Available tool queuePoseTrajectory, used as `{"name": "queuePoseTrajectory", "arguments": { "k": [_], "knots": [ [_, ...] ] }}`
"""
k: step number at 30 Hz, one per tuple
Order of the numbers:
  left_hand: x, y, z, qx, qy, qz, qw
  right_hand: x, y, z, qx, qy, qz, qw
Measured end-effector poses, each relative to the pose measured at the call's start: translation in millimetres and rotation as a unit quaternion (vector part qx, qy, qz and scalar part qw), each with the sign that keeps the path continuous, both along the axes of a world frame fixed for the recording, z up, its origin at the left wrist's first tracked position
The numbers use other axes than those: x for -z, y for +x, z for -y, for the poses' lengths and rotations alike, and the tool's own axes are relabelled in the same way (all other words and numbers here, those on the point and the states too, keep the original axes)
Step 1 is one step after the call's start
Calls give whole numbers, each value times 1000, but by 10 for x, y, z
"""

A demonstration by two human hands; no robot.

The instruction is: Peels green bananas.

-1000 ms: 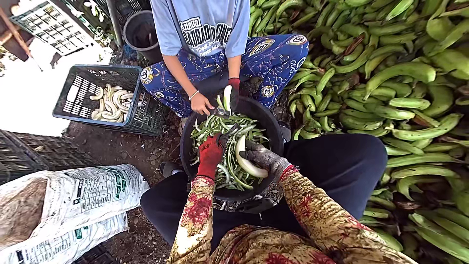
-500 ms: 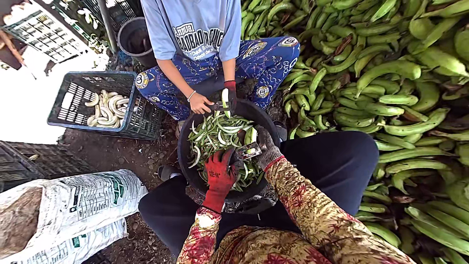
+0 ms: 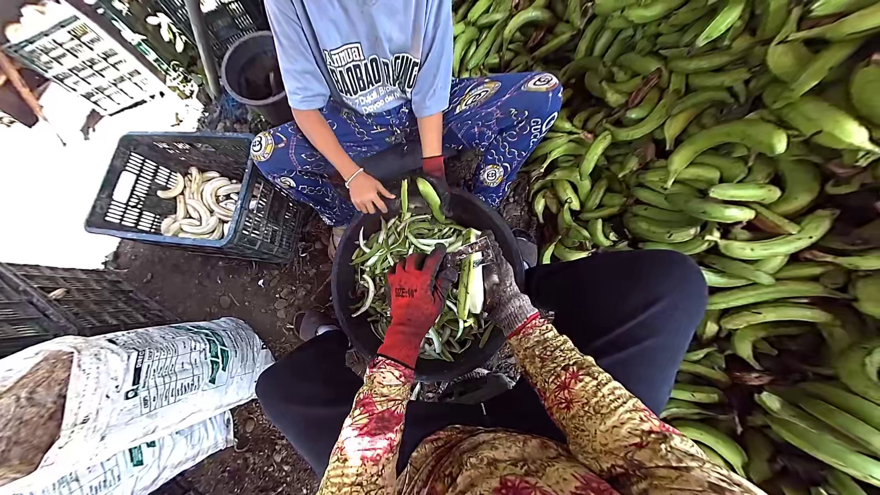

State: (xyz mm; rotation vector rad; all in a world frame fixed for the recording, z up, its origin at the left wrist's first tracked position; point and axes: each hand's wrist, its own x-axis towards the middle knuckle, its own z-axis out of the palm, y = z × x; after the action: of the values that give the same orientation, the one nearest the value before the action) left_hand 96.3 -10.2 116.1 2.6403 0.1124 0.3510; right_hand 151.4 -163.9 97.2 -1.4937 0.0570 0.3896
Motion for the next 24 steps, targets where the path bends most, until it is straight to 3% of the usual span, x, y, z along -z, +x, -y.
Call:
{"name": "queuePoseTrajectory", "arguments": {
  "k": [3, 6, 8, 11, 14, 18, 21, 24],
  "knots": [
    [-177, 151, -130, -31, -42, -114, 992, -85, -36, -13, -87, -51, 76, 992],
    [-309, 205, -339, -51, -93, -227, 968, -203, -70, -26, -186, -41, 29, 981],
    [-229, 176, -416, -80, -82, -242, 964, -204, -45, -5, -219, 6, -33, 975],
    [-129, 45, -358, -76, -103, -177, 976, -157, 21, 28, -116, 117, -138, 977],
    [-46, -216, -170, 34, -103, -77, 991, -92, 101, 125, -46, 215, -201, 955],
    [-30, -488, 3, 120, -10, 11, 993, -225, 147, 218, -15, 275, -221, 936],
    [-14, -534, 3, 104, 8, 46, 993, -20, 188, 246, -61, 341, -221, 912],
    [23, -530, -10, 95, 6, 52, 994, -140, 235, 165, -66, 326, -284, 899]
  ]
}}
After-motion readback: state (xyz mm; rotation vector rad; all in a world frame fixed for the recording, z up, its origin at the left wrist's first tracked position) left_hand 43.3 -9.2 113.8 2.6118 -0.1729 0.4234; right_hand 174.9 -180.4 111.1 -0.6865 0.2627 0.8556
